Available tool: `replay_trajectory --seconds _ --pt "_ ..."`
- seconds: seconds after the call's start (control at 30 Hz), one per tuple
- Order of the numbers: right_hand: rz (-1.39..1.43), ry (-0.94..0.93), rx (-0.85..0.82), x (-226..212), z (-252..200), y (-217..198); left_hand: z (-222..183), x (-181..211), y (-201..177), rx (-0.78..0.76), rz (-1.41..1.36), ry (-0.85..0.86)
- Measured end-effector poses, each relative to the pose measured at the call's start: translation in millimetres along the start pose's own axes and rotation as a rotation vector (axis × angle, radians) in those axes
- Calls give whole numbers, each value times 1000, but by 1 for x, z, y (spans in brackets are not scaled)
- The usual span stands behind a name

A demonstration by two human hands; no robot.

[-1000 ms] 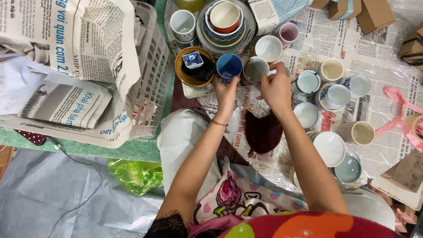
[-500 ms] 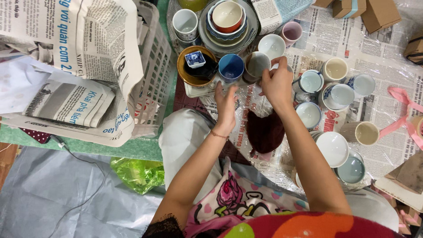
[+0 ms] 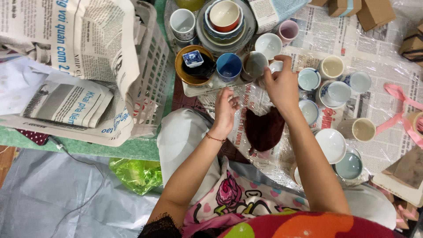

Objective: The person sits on the floor and repeatedly washes small ceramic cups and bowls in a bucket of water, then wipes them dry with a cloth. They handle items one at a time, rinsing and drying each piece before placing it on a nearby surface.

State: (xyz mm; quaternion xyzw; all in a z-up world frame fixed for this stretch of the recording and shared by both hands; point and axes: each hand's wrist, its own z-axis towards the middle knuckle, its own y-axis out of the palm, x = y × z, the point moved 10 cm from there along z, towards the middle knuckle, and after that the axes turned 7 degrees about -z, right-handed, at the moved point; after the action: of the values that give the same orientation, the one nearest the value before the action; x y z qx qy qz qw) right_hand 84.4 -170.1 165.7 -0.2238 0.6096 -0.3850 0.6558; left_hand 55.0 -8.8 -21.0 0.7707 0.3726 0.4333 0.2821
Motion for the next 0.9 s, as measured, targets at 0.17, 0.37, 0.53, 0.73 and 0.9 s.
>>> replay_trajectory --seconds 0.17,0.37,0.53,0.73,0.9 --pt "274 183 -208 28 -35 -12 -22 -24 74 -498 492 87" --pt "183 -124 -65 52 -68 -83 -74 -46 163 -859 705 291" --pt "-311 -50 140 159 -70 -162 -71 -82 207 -930 852 249" --pt "-601 12 63 264 -46 -160 -42 -114 255 -892 1206 636" --pt "-642 24 132 292 -52 -150 -30 -125 261 -839 1390 832"
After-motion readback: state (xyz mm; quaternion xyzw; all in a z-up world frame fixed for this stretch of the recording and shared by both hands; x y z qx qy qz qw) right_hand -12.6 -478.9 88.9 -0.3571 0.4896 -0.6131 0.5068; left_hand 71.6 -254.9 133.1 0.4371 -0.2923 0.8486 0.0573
